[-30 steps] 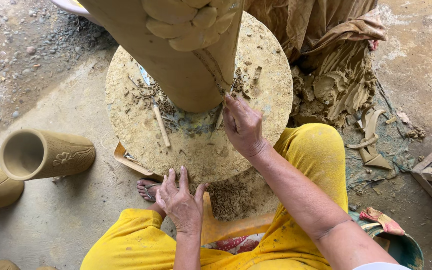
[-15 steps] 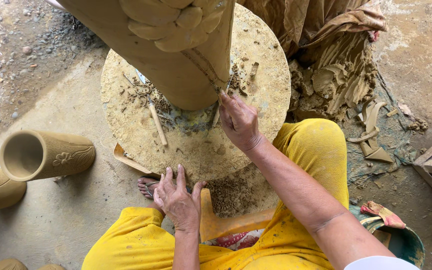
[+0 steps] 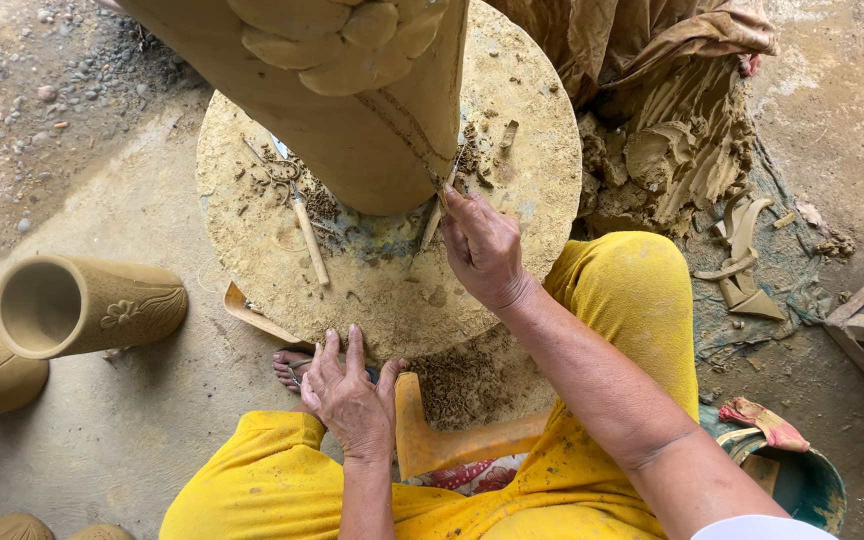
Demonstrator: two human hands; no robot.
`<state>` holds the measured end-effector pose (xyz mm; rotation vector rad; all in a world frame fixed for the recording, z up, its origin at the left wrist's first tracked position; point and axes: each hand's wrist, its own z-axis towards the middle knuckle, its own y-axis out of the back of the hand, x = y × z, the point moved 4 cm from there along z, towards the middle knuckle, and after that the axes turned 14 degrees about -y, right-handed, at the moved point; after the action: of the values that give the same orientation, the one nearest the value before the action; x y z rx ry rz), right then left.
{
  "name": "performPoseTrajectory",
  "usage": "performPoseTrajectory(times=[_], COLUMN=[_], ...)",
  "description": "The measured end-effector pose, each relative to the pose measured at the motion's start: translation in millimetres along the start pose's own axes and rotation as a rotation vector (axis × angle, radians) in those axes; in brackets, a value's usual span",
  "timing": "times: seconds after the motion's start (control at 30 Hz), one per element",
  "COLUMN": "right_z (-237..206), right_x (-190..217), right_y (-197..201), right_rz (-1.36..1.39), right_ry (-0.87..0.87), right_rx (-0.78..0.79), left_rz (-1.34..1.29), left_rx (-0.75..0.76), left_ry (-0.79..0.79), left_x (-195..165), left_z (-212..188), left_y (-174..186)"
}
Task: The person sits on a low stool and carves a floral design into the side of a large clay pot using a small wooden tool. They rotate the pot on a circular base to access different sections and refine the carved patterns.
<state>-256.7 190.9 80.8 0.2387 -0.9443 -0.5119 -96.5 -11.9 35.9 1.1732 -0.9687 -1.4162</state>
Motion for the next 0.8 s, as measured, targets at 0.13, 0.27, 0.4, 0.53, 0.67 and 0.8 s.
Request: performPoseTrajectory(times=[0.13, 0.27, 0.4, 0.53, 0.67, 0.8], right_z=[2, 1, -1, -7, -14, -20], right_x=[2, -1, -9, -21, -39, -56], right_y=[-2, -6, -9, -13, -20, -25], right_rz=[-0.021, -0.051, -0.062, -0.077, -0.114, -0.125], right_ry=[0.009, 0.051, 0.068, 0.047, 0.054, 0.056], right_rx=[-0.016, -0.031, -0.037, -0.009, 0.001, -0.003], left_rz=[-0.026, -0.052, -0.060, -0.059, -0.056, -0.056], left_rx=[-0.017, -0.023, -0.010, -0.007, -0.006, -0.014], left_ry=[0.013, 0.015, 0.017, 0.020, 0.024, 0.013], left_x=[3, 5, 5, 4, 4, 5], left_z=[0, 0, 2, 2, 2, 2], left_y=[-1, -1, 1, 3, 3, 0])
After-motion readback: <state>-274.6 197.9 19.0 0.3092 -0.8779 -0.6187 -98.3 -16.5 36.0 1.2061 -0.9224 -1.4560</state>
